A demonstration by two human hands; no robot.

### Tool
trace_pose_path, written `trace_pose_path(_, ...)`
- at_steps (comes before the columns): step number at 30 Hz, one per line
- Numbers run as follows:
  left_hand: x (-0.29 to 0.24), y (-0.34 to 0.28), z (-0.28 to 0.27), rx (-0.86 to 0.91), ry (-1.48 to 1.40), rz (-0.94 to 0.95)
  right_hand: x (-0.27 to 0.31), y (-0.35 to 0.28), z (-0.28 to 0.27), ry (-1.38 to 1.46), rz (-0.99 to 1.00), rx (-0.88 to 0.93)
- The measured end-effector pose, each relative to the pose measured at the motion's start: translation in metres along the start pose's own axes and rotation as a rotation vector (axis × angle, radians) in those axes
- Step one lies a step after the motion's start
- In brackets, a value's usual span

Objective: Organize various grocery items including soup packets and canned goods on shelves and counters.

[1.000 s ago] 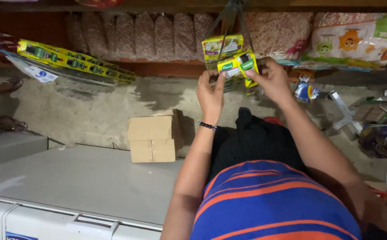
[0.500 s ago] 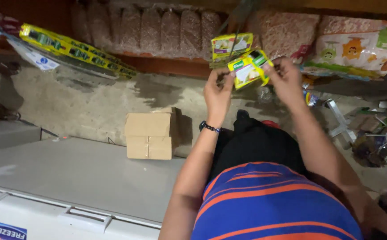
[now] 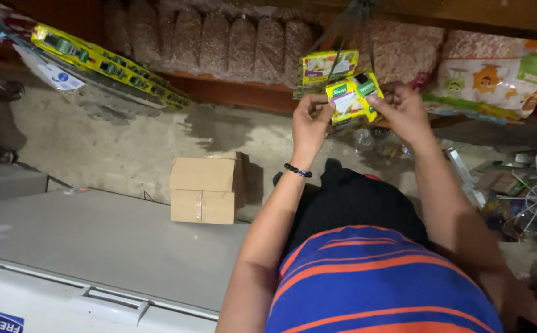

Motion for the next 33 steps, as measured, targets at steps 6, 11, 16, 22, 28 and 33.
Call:
trace_pose_path(6,-0.007,-0.002,-0.003,-0.065,0.126,-0.011,0.013,-0.008,0.001,-0.145,-0.034,-0.122)
trace_pose_path(11,-0.088,-0.008,-0.009,-0.095,0.271,-0.031,0.011,0.001,0.018,0.154,-0.042,-0.014)
trace_pose_path(16,-0.080,-0.003,-0.006,-0.025,0.576,0.126,0.027,0.008,0.044,0.266,-0.027,0.019)
trace_pose_path(22,-0.049,-0.002,-0.009,-0.026,0.650,0.259,0.015,0.024,0.064,0.203,-0.129,0.062)
trace_pose_path(28,-0.076,-0.006,-0.004,0.022,0.323,0.072,0.032,0.017,0.070,0.155,-0.175,0.065)
trace_pose_path(33,-0.056,-0.002,-0.006,0.063,0.369,0.146,0.042,0.010,0.070,0.149,-0.122,0.106)
Point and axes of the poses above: each hand's wrist, its own y-axis towards the middle knuckle, its own z-axis out of the palm, x = y × z, the point moved 4 cm from there along y, towards the middle knuckle, and after that the axes turned 8 degrees about x, right-handed, at the moved point
